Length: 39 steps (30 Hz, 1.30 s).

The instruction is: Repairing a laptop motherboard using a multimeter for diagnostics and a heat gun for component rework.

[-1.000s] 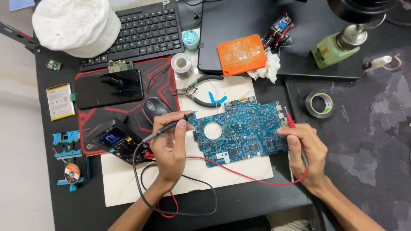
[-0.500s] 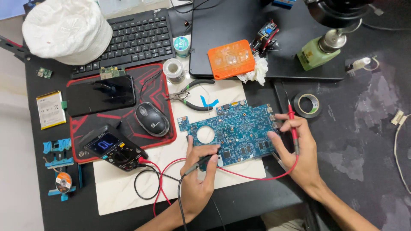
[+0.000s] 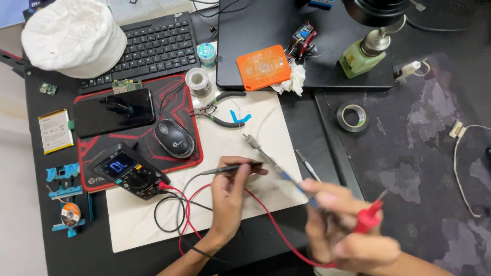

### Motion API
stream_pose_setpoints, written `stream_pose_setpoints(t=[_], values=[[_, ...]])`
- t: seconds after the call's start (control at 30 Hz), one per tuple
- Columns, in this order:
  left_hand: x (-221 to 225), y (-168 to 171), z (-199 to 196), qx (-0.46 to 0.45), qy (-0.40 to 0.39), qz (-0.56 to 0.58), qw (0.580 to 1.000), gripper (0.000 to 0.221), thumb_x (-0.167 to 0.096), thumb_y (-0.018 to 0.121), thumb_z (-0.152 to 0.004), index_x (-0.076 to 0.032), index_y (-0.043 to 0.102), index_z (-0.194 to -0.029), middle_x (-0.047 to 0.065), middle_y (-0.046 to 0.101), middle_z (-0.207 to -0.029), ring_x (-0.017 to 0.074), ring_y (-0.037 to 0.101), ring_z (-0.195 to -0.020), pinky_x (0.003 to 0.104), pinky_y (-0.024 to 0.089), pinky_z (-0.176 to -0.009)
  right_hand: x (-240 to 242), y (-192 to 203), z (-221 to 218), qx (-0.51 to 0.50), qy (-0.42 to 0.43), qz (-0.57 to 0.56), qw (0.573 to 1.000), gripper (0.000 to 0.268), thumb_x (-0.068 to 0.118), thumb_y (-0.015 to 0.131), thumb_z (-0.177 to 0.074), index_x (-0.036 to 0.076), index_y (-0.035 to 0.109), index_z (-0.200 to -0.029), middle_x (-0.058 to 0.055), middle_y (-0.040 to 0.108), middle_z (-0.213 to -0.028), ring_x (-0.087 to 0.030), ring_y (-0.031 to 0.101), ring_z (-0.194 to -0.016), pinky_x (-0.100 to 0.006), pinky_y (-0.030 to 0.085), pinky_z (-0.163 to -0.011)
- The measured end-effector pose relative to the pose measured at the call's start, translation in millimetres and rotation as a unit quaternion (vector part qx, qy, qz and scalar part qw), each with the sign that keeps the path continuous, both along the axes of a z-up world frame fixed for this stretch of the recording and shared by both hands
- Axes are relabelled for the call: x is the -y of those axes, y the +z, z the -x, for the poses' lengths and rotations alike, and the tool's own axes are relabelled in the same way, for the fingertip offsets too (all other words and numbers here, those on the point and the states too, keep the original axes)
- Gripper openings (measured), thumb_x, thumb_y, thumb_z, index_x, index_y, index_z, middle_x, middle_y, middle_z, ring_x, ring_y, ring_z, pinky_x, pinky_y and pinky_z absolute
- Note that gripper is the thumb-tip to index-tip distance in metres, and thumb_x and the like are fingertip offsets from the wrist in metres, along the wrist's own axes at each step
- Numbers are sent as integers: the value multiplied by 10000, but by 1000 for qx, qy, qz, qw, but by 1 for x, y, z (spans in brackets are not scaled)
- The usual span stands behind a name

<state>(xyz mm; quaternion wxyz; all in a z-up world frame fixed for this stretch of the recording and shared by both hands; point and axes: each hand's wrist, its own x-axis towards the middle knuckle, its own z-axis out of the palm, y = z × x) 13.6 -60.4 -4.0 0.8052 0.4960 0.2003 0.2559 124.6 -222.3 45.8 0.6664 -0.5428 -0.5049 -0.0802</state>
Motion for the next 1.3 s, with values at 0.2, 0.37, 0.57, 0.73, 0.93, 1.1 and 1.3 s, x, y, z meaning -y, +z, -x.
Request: stream_pose_setpoints(t=[0.2,0.37,0.57,0.73,0.93,1.1,1.3], values=[[-11,16,43,47,245,116,961,150,-158,503,-1117,-55,495,-1225,157,631,-1091,247,627,-997,385,514,-870,-10,-4,31,249,204,175,930,274,205,694,-958,91,525,-1141,-197,541,-1448,-473,591,-1310,-688,446,-1117],[-8,34,66,43,279,121,952,186,-212,426,-1106,-96,448,-1250,189,615,-1125,339,666,-1092,430,506,-909,-28,-20,60,266,149,287,908,256,188,690,-929,142,545,-1135,-197,524,-1486,-468,535,-1378,-716,338,-1154],[-19,35,60,78,181,137,971,166,-187,414,-1125,-58,425,-1228,249,622,-1185,322,633,-1139,476,512,-980,-40,-9,75,243,121,329,904,200,140,628,-909,99,597,-1102,-225,558,-1432,-481,503,-1393,-701,267,-1164],[-37,21,43,67,173,117,976,174,-183,420,-1126,-59,449,-1245,250,613,-1203,272,625,-1169,413,486,-1075,-20,8,78,126,149,304,932,283,398,569,-1021,128,527,-946,-133,678,-1265,-346,581,-1286,-611,297,-1107],[-51,15,31,-9,140,118,983,203,-221,420,-1099,-79,452,-1242,250,620,-1276,244,620,-1157,387,470,-1012,-24,13,-3,-109,47,377,918,316,377,479,-1060,82,559,-975,-101,716,-1090,-260,673,-1121,-424,457,-1000],[-57,8,28,-9,152,116,982,219,-227,402,-1097,-63,451,-1235,266,625,-1271,266,623,-1174,408,472,-1040,-29,-1,-59,84,-5,410,908,399,426,680,-906,70,526,-998,-109,665,-1074,-271,629,-1217,-521,353,-1087],[-66,2,28,3,148,83,986,224,-211,375,-1108,-47,431,-1249,272,608,-1271,304,600,-1273,446,450,-1127,-28,-7,-86,226,43,461,857,542,496,785,-765,84,511,-984,-136,614,-1293,-299,548,-1234,-588,259,-1122]])
